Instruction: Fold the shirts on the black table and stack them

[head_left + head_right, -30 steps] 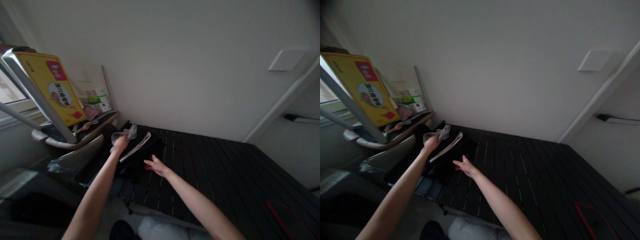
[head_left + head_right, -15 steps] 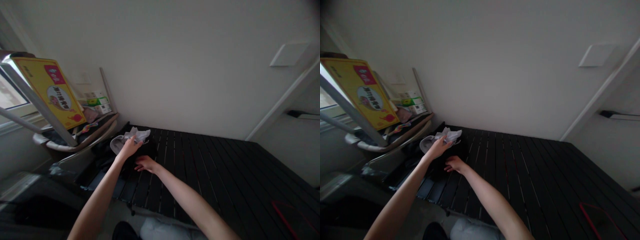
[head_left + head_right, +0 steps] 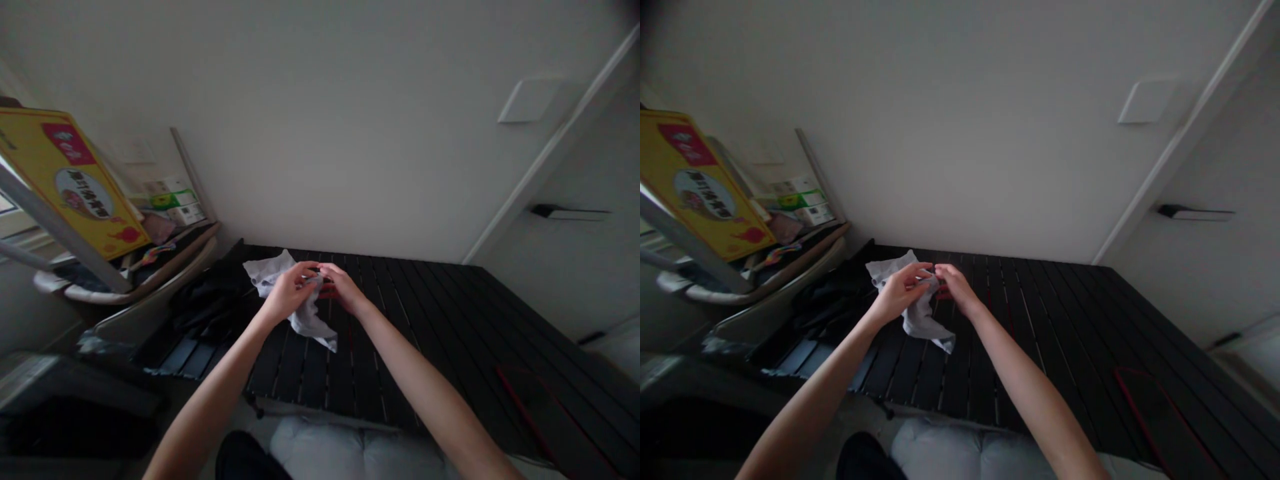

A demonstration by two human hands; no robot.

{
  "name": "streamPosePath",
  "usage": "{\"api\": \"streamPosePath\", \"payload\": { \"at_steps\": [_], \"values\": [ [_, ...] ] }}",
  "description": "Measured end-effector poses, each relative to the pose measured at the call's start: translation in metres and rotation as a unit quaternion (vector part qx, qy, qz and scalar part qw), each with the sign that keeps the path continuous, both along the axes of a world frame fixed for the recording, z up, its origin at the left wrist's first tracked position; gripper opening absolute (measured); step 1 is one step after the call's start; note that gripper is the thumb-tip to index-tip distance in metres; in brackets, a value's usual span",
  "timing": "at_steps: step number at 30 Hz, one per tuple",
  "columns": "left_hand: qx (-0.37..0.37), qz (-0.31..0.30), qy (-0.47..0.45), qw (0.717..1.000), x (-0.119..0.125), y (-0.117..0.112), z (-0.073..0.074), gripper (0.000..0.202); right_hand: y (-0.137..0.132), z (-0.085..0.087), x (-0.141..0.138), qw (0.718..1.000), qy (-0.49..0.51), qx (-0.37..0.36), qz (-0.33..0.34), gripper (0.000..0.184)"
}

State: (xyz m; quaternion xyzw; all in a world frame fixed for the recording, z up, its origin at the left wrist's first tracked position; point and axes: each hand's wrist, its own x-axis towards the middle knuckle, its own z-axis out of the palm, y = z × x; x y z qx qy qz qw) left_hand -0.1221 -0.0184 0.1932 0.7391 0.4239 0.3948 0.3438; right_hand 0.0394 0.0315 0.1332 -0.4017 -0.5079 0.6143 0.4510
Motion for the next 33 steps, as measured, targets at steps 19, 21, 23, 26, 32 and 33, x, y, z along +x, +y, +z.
{"api": "streamPosePath", "payload": {
  "at_steps": [19, 21, 23, 26, 32, 33],
  "values": [
    [0.066, 0.203, 0.332, 0.919, 0.001, 0.014, -0.127, 0.022, -0.045, -0.069, 0.068, 0.845, -0.504, 0.179, -0.012, 0.058],
    [0.079, 0.166, 0.250, 0.951, 0.014, 0.018, -0.119, 0.024, -0.044, -0.064, 0.048, 0.823, -0.513, 0.242, -0.001, 0.066],
    [0.095, 0.125, 0.162, 0.974, 0.027, 0.021, -0.109, 0.024, -0.038, -0.057, 0.032, 0.834, -0.487, 0.260, -0.012, 0.048],
    [0.114, 0.097, 0.072, 0.986, 0.038, 0.022, -0.097, 0.024, -0.023, -0.043, 0.030, 0.880, -0.400, 0.246, -0.076, 0.013],
    [0.111, 0.163, 0.069, 0.978, 0.045, 0.025, -0.111, 0.034, 0.004, -0.016, 0.089, 0.917, -0.222, 0.215, -0.251, 0.013],
    [0.095, 0.177, 0.094, 0.975, 0.048, 0.027, -0.117, 0.038, 0.006, -0.014, 0.101, 0.916, -0.205, 0.210, -0.274, 0.014]
  ]
}}
